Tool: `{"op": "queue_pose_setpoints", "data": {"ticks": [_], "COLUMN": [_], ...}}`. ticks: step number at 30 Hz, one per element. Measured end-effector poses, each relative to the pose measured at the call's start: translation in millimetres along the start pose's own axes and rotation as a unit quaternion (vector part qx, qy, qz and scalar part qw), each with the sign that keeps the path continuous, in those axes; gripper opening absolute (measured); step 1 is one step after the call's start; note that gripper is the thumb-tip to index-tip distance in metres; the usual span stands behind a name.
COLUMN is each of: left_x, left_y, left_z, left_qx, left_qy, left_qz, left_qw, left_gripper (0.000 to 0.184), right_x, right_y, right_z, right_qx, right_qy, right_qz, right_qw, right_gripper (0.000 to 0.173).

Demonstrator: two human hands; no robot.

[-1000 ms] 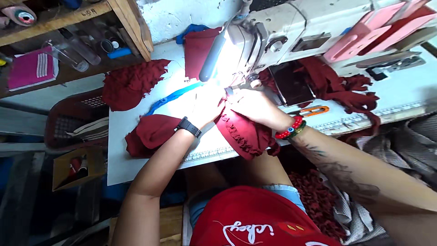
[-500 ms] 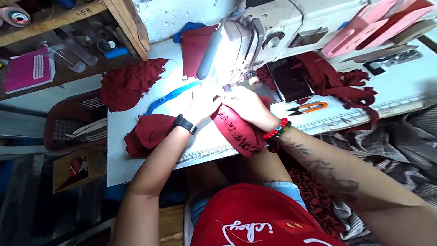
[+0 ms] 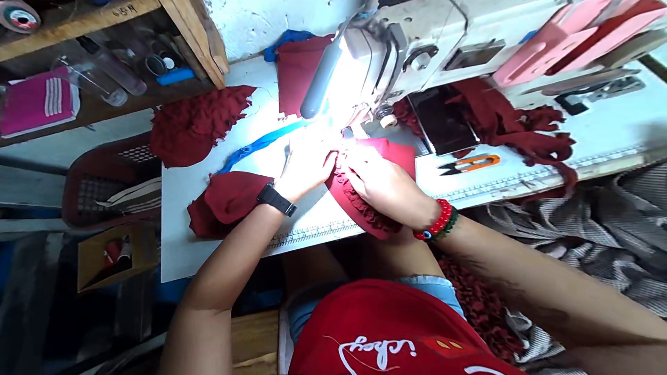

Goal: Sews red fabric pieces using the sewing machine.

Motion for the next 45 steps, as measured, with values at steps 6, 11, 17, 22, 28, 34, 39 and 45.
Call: {"op": "queue_pose_setpoints", "data": {"ticks": [6, 11, 17, 22, 28, 34, 39, 45], "left_x": [14.6, 11.4, 6.2, 7.8, 8.6, 4.6, 4.9, -1.8], "left_y": [2.7, 3.2, -0.1, -2.3, -3.4, -6.6, -8.9, -14.3], "left_z": [17.7, 16.5, 16.4, 17.0, 11.6, 8.0, 6.6, 5.8], "left_qx": [-0.024, -0.045, -0.062, -0.026, -0.019, -0.037, -0.045, -0.036], "left_qy": [-0.066, -0.087, -0.092, -0.151, -0.136, -0.1, -0.075, -0.083], "left_qz": [-0.002, -0.024, -0.012, -0.023, -0.022, -0.024, -0.031, -0.033], "left_qw": [0.998, 0.995, 0.994, 0.988, 0.99, 0.994, 0.996, 0.995], "left_gripper": [0.031, 0.032, 0.031, 0.033, 0.027, 0.03, 0.033, 0.036], "right_x": [-4.7, 8.2, 26.9, 42.3, 45.1, 52.1, 54.3, 61.9], "right_y": [-0.5, 3.0, 13.9, 16.2, 16.2, 15.7, 17.9, 16.9], "right_z": [4.3, 6.7, -8.3, -18.5, -18.2, -25.1, -31.9, -38.9], "right_qx": [-0.026, 0.021, -0.024, -0.059, -0.054, -0.065, -0.099, -0.123], "right_qy": [-0.016, 0.013, 0.067, 0.14, 0.14, 0.12, 0.067, 0.035], "right_qz": [-0.067, -0.016, 0.042, 0.083, 0.079, 0.067, 0.033, 0.014], "right_qw": [0.997, 1.0, 0.997, 0.985, 0.986, 0.988, 0.992, 0.992], "right_gripper": [0.025, 0.026, 0.046, 0.046, 0.046, 0.048, 0.054, 0.052]}}
Point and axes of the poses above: each hand's wrist, its own z-axis away from the middle knuckle, its own y-axis out of the back of the hand, x = y × z, the point moved 2 cm from there along -z, towards the middle knuckle, and after that the axes turned 10 degrees about -z, right-handed, at the moved point
